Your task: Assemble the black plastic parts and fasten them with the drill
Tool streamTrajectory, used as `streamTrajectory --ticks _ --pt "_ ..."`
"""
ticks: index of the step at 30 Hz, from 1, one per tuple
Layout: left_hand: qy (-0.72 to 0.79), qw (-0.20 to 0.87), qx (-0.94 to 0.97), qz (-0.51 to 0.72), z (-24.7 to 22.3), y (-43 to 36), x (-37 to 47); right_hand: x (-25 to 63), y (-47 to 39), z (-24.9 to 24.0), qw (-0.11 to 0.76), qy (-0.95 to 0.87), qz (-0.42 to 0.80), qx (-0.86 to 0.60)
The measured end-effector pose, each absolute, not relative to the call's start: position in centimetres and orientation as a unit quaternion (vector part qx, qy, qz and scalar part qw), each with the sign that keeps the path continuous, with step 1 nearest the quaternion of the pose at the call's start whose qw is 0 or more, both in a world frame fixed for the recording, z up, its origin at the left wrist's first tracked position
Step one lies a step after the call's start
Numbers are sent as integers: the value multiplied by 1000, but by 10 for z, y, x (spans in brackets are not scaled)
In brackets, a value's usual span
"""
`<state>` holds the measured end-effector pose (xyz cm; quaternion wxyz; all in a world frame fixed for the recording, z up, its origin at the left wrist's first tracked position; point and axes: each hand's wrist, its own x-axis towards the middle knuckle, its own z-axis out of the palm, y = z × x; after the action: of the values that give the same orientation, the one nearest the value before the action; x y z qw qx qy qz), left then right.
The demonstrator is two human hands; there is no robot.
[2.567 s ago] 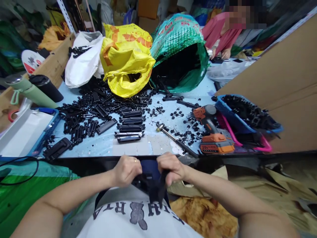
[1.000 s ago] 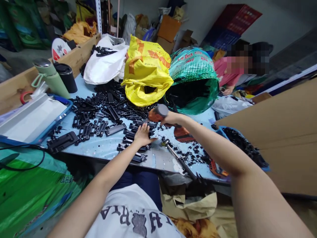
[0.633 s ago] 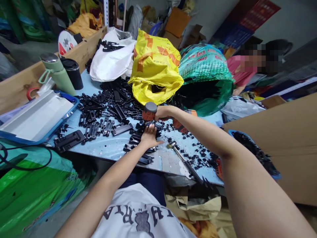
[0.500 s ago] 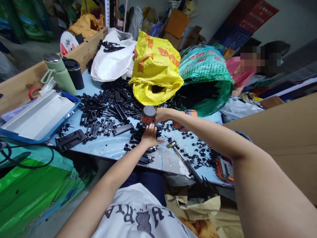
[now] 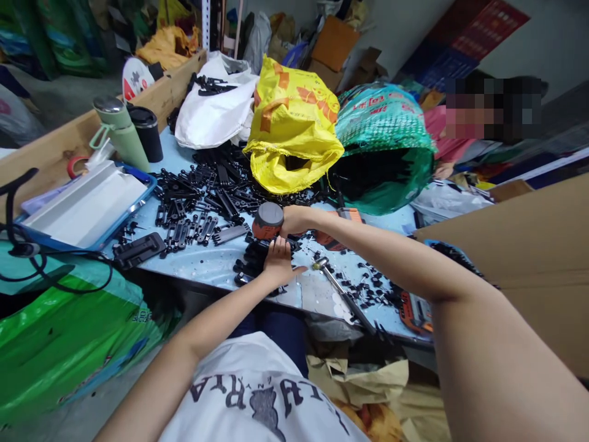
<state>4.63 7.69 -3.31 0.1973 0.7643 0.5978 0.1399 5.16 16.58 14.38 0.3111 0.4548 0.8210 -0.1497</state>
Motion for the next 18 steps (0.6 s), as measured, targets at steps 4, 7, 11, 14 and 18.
streamTrajectory --ticks 4,7,11,14,18 --pt "590 218 767 130 -40 44 39 40 157 145 310 820 -151 456" --pt "574 210 779 138 -45 37 35 33 152 144 315 820 -145 455" --pt "574 171 781 174 -47 37 34 38 139 141 327 833 -106 434" --pt "575 175 776 189 -43 37 34 44 126 137 355 839 -92 402" --pt "576 208 769 181 -37 35 32 42 110 132 386 826 -103 397"
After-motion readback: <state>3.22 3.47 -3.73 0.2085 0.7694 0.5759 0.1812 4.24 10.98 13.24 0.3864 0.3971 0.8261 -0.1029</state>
